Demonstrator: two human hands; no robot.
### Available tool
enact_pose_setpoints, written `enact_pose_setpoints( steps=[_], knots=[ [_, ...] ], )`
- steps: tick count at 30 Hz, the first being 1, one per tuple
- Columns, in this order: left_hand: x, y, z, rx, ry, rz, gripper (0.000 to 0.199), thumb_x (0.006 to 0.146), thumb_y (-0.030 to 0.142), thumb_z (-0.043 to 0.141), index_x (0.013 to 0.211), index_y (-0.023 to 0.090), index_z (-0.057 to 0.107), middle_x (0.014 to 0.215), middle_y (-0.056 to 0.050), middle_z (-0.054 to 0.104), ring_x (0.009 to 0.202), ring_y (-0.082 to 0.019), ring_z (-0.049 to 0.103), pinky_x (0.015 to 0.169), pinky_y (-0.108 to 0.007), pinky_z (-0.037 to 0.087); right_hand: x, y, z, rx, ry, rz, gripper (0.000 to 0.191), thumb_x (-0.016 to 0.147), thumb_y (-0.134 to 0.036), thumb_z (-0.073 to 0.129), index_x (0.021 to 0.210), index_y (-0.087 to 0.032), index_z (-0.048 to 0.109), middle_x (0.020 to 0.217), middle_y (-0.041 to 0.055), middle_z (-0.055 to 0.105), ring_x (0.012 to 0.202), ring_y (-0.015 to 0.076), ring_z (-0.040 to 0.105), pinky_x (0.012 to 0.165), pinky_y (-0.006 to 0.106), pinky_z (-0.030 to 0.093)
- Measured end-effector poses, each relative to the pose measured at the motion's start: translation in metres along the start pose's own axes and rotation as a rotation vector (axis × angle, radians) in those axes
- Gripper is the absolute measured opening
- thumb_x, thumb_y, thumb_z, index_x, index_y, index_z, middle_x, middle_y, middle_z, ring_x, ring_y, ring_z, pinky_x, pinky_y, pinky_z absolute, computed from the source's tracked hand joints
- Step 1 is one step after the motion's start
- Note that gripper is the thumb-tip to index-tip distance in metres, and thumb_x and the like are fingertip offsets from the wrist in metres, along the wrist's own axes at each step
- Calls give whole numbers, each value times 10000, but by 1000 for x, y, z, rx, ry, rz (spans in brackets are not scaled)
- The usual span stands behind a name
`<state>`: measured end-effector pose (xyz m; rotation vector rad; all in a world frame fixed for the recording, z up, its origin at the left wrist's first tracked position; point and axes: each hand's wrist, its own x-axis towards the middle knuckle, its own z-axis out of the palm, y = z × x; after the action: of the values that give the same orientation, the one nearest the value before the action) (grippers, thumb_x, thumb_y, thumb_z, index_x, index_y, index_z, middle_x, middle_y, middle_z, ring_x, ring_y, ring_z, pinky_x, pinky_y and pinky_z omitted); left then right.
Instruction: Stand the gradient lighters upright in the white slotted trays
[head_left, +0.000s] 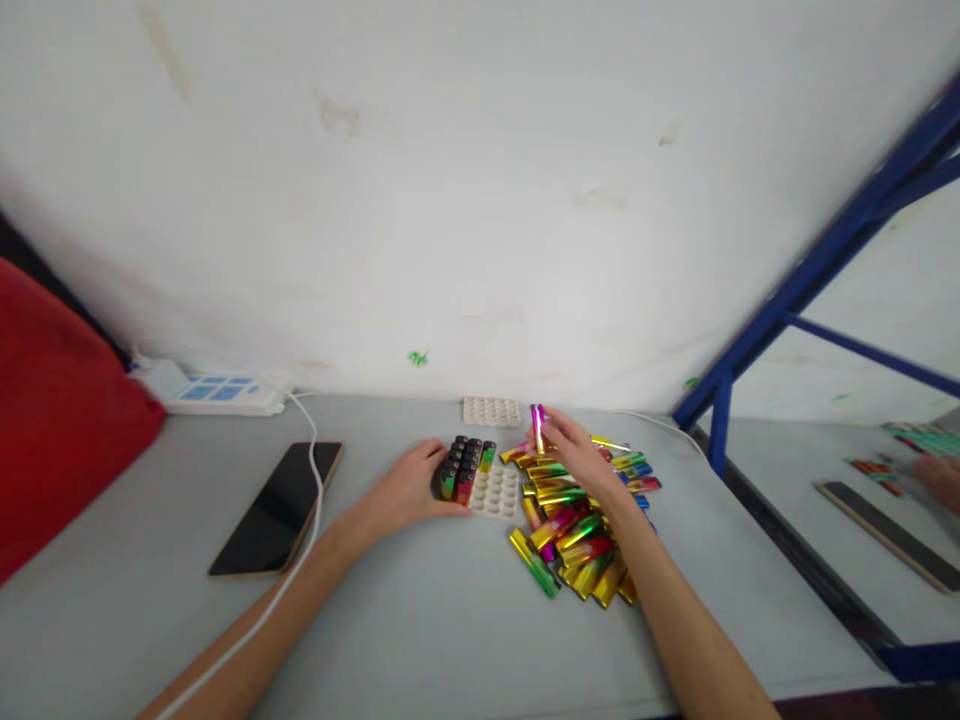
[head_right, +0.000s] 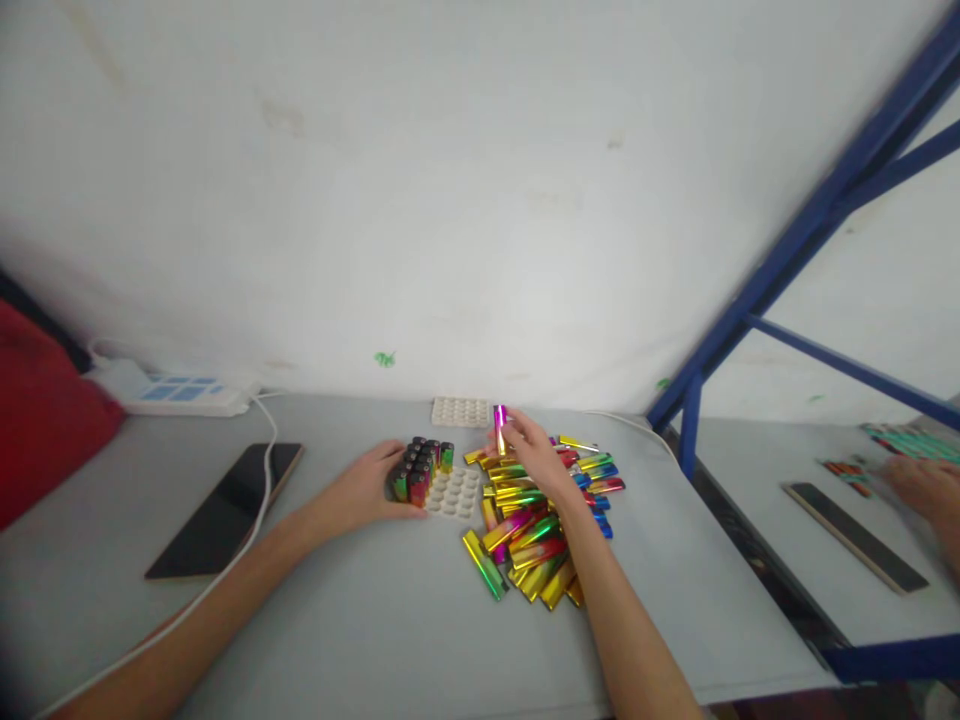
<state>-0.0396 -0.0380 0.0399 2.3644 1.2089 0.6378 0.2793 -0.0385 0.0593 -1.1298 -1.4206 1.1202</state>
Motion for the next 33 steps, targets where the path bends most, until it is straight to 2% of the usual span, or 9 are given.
enact_pose_setpoints(
  steps=[2,5,8,11,15,22,26,29,33],
  knots=[
    [-1,0,0,-2,-3,-12,784,647,720,993,1214,218,792,1299,-154,769,1233,-406,736,1149,-510,585,-2,-1,12,59,25,-1,467,910,-675,727,1129,-275,631,916,4,711,701,181,680,675,338,608],
    [-1,-2,2,-4,4,-12,793,635,725,1000,1215,227,788,1318,-156,765,1262,-413,727,1170,-518,579,-2,-1,27,65,62,-17,498,911,-733,716,1063,-290,549,795,-65,620,532,116,497,509,249,433],
    [0,-3,3,-7,5,-1,779,650,723,995,1212,229,778,1325,-150,759,1256,-405,728,1176,-520,580,-5,-2,36,-31,110,-15,545,961,-837,597,1006,-303,500,639,-110,473,480,124,382,462,237,308],
    [-1,-2,3,-10,11,5,748,667,691,995,1211,230,767,1311,-147,757,1259,-405,721,1177,-532,579,-11,-6,38,-253,195,-100,582,1026,-847,474,849,-292,495,605,-73,450,547,162,445,510,271,353],
    [-2,1,1,-15,-4,4,726,676,679,994,1203,240,758,1293,-130,751,1239,-388,722,1159,-522,584,-20,-14,34,-535,273,-195,580,1028,-710,558,660,-274,454,590,-32,505,604,170,465,598,307,359],
    [-2,1,1,3,-2,-6,742,671,724,983,1170,224,758,1262,-133,747,1211,-388,725,1138,-530,588,-21,-9,36,-558,351,-126,471,995,-538,519,608,-287,424,545,-21,518,578,176,461,591,315,318],
    [-2,2,1,-13,7,-5,718,658,663,1011,1190,249,764,1275,-115,761,1225,-383,727,1164,-501,583,-22,-6,39,-528,312,-137,489,1063,-627,511,714,-286,478,617,-15,590,621,202,534,617,320,377],
    [-2,3,0,-8,1,-6,723,659,643,1014,1213,247,770,1294,-121,768,1249,-394,723,1172,-508,578,-25,-8,41,-503,170,-160,449,1143,-613,428,869,-282,558,708,-1,650,678,229,621,665,334,465],
    [-3,3,0,-18,7,5,755,666,656,1009,1250,241,770,1308,-128,772,1276,-395,713,1172,-504,574,-31,-12,42,-669,58,-336,443,1184,-566,411,904,-274,593,956,79,724,923,262,703,854,372,549]
  ],
)
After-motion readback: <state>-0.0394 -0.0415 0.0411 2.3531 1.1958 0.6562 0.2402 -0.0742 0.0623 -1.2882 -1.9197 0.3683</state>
